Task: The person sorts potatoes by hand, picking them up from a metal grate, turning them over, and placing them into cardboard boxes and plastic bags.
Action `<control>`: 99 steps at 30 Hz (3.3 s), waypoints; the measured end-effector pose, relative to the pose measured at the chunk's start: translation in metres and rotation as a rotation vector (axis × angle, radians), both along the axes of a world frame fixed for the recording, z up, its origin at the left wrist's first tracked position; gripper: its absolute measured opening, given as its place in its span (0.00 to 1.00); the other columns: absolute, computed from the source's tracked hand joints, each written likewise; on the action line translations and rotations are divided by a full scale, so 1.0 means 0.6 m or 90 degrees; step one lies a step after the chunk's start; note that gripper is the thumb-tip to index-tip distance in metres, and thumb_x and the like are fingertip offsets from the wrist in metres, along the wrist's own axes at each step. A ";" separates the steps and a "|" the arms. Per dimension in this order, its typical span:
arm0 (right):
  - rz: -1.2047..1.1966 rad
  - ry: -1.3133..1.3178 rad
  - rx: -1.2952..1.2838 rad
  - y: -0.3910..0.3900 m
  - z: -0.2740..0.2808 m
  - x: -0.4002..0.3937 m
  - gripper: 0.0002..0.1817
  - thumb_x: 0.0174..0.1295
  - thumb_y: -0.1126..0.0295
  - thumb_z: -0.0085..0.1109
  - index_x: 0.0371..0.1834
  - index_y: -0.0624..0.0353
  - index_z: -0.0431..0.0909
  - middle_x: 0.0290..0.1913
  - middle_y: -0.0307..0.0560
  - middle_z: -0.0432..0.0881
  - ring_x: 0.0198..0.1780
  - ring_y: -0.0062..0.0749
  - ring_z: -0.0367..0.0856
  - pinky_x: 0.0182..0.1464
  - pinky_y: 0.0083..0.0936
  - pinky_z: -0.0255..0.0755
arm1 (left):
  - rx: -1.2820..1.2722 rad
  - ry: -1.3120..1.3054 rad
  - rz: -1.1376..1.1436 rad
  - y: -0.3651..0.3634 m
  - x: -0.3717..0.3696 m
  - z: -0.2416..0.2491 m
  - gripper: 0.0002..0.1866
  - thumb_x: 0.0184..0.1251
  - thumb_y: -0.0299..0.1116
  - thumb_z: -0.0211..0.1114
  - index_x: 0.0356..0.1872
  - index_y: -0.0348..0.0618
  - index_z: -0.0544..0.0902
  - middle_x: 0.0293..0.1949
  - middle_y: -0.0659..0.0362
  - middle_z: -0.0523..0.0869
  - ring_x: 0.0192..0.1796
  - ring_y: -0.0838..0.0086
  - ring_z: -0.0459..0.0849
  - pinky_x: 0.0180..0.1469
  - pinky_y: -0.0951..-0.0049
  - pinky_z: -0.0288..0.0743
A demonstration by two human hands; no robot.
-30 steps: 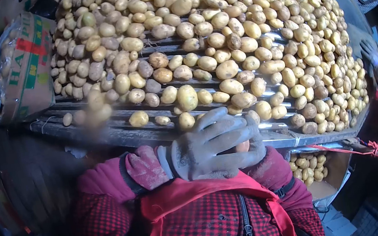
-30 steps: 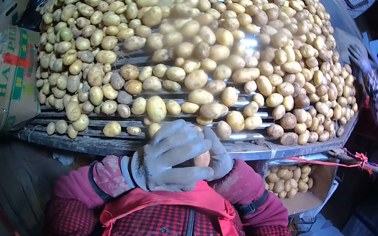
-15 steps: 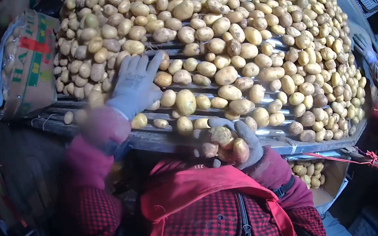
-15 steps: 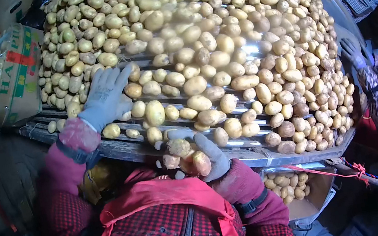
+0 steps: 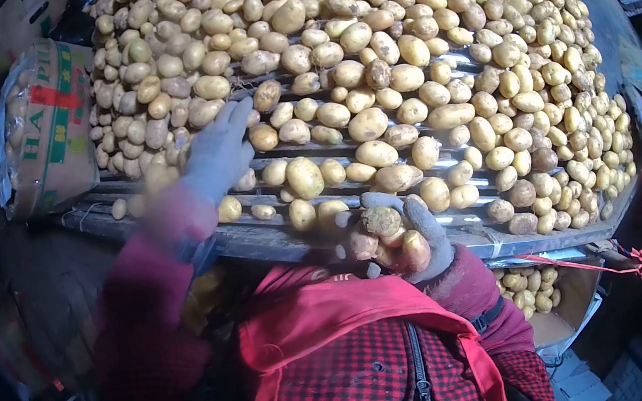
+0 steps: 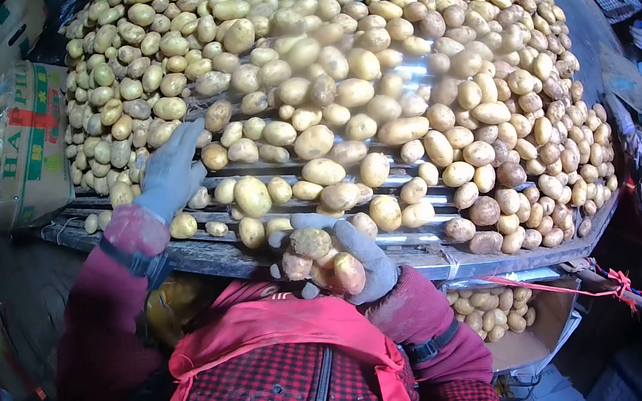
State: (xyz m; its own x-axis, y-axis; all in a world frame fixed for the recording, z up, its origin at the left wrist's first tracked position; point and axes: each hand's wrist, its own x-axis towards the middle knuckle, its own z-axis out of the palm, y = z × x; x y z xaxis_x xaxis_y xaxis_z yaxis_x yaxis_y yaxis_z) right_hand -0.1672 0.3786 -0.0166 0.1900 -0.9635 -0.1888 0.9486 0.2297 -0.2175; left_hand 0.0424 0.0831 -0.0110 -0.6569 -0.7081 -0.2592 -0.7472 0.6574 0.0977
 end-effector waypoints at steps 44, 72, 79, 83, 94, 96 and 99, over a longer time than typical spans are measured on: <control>0.021 0.254 -0.083 -0.033 -0.006 0.044 0.45 0.76 0.42 0.59 0.81 0.68 0.61 0.72 0.55 0.75 0.66 0.42 0.78 0.67 0.40 0.75 | -0.028 0.036 0.156 0.023 0.130 0.055 0.28 0.64 0.41 0.73 0.65 0.48 0.82 0.48 0.47 0.89 0.52 0.49 0.89 0.55 0.51 0.82; -0.067 0.246 -0.125 -0.039 -0.028 0.061 0.46 0.78 0.36 0.51 0.78 0.70 0.63 0.68 0.57 0.76 0.60 0.40 0.78 0.67 0.42 0.74 | 0.088 -0.128 0.181 -0.062 0.111 0.034 0.29 0.68 0.44 0.67 0.68 0.48 0.75 0.50 0.43 0.90 0.54 0.43 0.89 0.56 0.47 0.81; -0.032 0.052 -0.071 -0.047 -0.018 0.054 0.40 0.79 0.35 0.46 0.81 0.55 0.67 0.66 0.54 0.76 0.64 0.48 0.77 0.63 0.40 0.75 | 0.097 -0.147 0.211 -0.075 0.105 0.028 0.30 0.67 0.44 0.68 0.68 0.47 0.76 0.50 0.43 0.90 0.55 0.43 0.88 0.59 0.48 0.81; -0.010 0.102 -0.061 -0.039 -0.008 0.042 0.37 0.82 0.39 0.39 0.85 0.49 0.62 0.75 0.56 0.73 0.70 0.53 0.76 0.66 0.44 0.75 | 0.102 -0.029 0.246 -0.050 0.118 0.049 0.28 0.69 0.43 0.67 0.69 0.48 0.78 0.51 0.41 0.90 0.55 0.46 0.89 0.59 0.53 0.82; -0.094 0.186 -0.065 -0.044 -0.025 0.042 0.37 0.85 0.45 0.34 0.83 0.64 0.62 0.71 0.57 0.77 0.68 0.48 0.78 0.71 0.40 0.71 | -0.003 0.099 -0.002 0.139 0.116 0.043 0.36 0.62 0.33 0.72 0.75 0.53 0.75 0.66 0.48 0.81 0.60 0.48 0.84 0.60 0.50 0.81; -0.095 0.126 -0.021 -0.044 -0.019 0.048 0.37 0.85 0.45 0.35 0.82 0.65 0.63 0.69 0.56 0.78 0.67 0.47 0.78 0.70 0.39 0.72 | 0.002 0.099 0.003 0.147 0.117 0.044 0.36 0.62 0.32 0.72 0.75 0.53 0.75 0.67 0.49 0.80 0.60 0.48 0.84 0.61 0.50 0.81; -0.095 0.055 -0.008 -0.053 0.006 0.048 0.37 0.83 0.43 0.38 0.76 0.66 0.69 0.54 0.50 0.82 0.58 0.41 0.78 0.65 0.36 0.72 | 0.039 0.139 -0.022 0.130 0.134 0.045 0.36 0.63 0.32 0.72 0.75 0.55 0.75 0.68 0.50 0.79 0.60 0.48 0.84 0.61 0.50 0.81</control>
